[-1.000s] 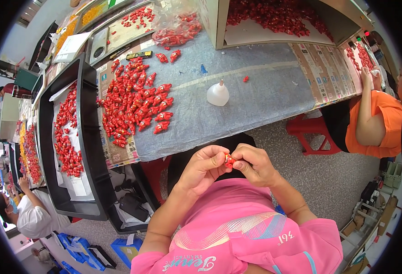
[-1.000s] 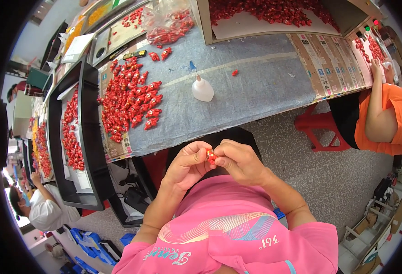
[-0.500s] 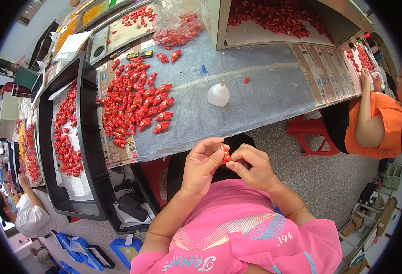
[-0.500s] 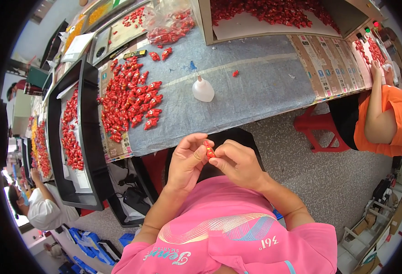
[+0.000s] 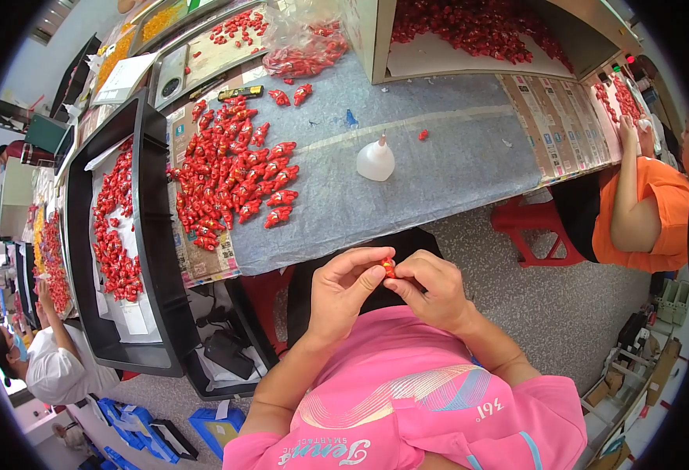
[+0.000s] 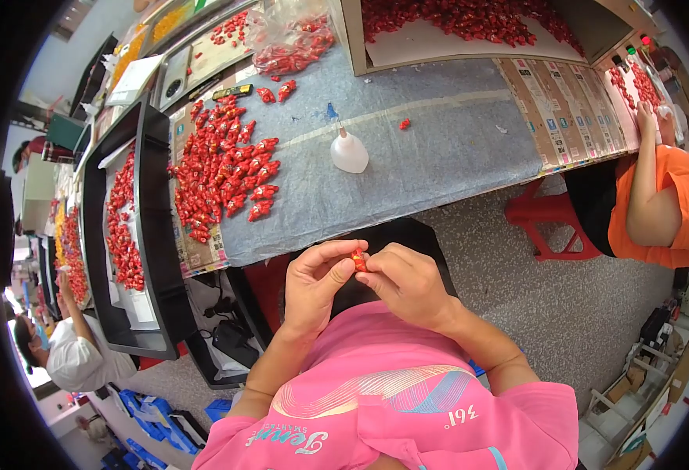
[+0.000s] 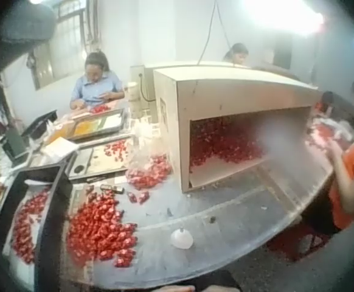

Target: The person assembles small red plastic toy components using glue from a bottle.

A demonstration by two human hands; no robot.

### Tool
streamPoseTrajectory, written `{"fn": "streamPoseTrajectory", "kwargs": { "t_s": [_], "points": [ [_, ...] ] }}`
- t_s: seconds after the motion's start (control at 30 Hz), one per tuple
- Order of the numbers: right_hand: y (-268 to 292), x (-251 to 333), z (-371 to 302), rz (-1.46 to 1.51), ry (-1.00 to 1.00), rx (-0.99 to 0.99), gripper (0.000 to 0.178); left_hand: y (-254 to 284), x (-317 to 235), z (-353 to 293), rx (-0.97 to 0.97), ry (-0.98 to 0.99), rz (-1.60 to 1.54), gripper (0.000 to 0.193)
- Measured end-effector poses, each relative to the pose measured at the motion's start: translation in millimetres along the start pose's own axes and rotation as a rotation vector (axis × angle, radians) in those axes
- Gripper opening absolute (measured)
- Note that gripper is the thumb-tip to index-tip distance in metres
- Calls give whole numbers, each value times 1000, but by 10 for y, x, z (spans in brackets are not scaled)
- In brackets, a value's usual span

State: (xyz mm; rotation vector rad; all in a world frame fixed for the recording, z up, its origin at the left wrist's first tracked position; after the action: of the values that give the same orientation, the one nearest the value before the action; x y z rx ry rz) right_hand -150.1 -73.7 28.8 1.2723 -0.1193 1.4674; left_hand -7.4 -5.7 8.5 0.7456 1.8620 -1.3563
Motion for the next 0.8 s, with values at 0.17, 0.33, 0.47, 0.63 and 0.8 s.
{"fn": "streamPoseTrajectory", "kwargs": {
  "t_s": [0.17, 0.33, 0.47, 0.63, 0.8],
  "points": [
    [19, 1, -23, -6, -34, 15, 20, -14, 10, -11, 18, 25, -31, 26],
    [3, -10, -20, 32, -52, 29, 24, 7, 29, -25, 50, 183, -235, 33],
    [-4, -15, 21, 50, -54, 36, 25, 21, 44, -29, 61, 239, -382, 35],
    [-20, -38, 30, 19, -47, 56, 27, 34, 95, -6, 94, 281, -490, 35],
    [72, -31, 52, 158, -195, 96, 24, 61, 103, 1, 87, 277, -506, 35]
  ]
}}
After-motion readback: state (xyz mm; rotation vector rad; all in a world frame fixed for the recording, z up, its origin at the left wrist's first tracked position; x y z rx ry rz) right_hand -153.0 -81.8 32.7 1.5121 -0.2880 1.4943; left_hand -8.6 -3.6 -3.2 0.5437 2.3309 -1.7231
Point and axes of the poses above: each hand's wrist, its own z-axis towards the middle knuckle, its own y-axis out of the back of the hand, x = y × z, the point moved 2 cm from there along z, towards the middle knuckle, and after that the axes turned 6 degrees about -z, right-handed, at the moved point
